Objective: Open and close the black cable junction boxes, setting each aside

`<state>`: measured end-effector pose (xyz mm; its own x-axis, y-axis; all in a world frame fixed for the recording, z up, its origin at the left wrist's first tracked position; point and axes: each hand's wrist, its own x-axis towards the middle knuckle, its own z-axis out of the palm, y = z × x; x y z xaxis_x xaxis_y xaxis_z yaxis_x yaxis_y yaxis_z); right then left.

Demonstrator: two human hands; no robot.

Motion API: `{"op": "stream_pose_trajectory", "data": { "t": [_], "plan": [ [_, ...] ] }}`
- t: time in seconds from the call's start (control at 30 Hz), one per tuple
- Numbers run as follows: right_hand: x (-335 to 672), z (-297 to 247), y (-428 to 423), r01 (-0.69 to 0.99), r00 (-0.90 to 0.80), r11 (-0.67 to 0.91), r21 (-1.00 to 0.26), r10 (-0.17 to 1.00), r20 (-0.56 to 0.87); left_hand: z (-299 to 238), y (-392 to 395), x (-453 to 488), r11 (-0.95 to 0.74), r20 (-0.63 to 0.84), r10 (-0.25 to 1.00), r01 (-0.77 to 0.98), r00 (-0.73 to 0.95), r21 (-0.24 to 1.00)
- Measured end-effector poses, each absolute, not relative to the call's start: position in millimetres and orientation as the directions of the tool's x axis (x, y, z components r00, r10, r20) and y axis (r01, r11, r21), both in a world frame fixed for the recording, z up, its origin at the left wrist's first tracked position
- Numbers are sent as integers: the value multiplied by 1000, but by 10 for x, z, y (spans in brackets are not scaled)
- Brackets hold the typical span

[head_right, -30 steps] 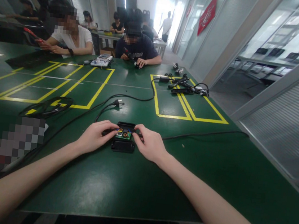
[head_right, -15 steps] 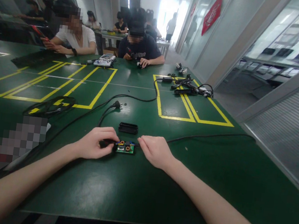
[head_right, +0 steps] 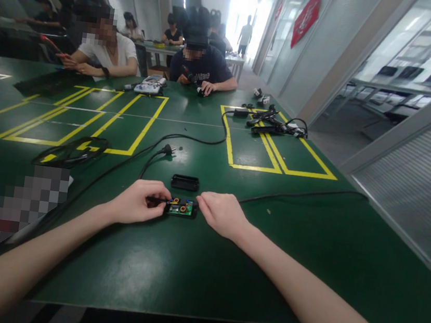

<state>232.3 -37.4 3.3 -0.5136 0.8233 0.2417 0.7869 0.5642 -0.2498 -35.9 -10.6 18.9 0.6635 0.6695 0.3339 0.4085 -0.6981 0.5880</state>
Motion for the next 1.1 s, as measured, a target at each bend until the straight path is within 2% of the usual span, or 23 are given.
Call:
{"op": "stream_pose_trajectory", "data": {
  "t": [0.23, 0.47, 0.57, 0.7, 0.8, 0.97, 1.1],
  "plan": [
    [2309, 54, -389, 803, -511, 550, -230, 834, 207, 199, -95, -371, -672, 321, 687, 401, 652, 623],
    [2302, 21, -339, 830, -513, 541, -135, 836, 195, 184, -76, -383, -725, 338, 653, 432, 677, 536],
    [2316, 20, -319, 806, -562, 589, -57, 792, 238, 176, -57, -392, -745, 360, 632, 411, 686, 525],
    [2336, 53, -298, 718, -664, 695, 27, 673, 327, 189, -33, -410, -755, 344, 593, 355, 728, 551],
    [2338, 64, -283, 707, -649, 707, -34, 667, 366, 206, -32, -415, -750, 344, 601, 361, 721, 554],
    [2299, 20, -264, 733, -476, 616, -289, 768, 429, 206, -52, -411, -755, 339, 607, 388, 719, 528],
    [2262, -35, -246, 766, -456, 586, -265, 785, 421, 181, -70, -392, -747, 342, 623, 405, 704, 527]
  ]
}}
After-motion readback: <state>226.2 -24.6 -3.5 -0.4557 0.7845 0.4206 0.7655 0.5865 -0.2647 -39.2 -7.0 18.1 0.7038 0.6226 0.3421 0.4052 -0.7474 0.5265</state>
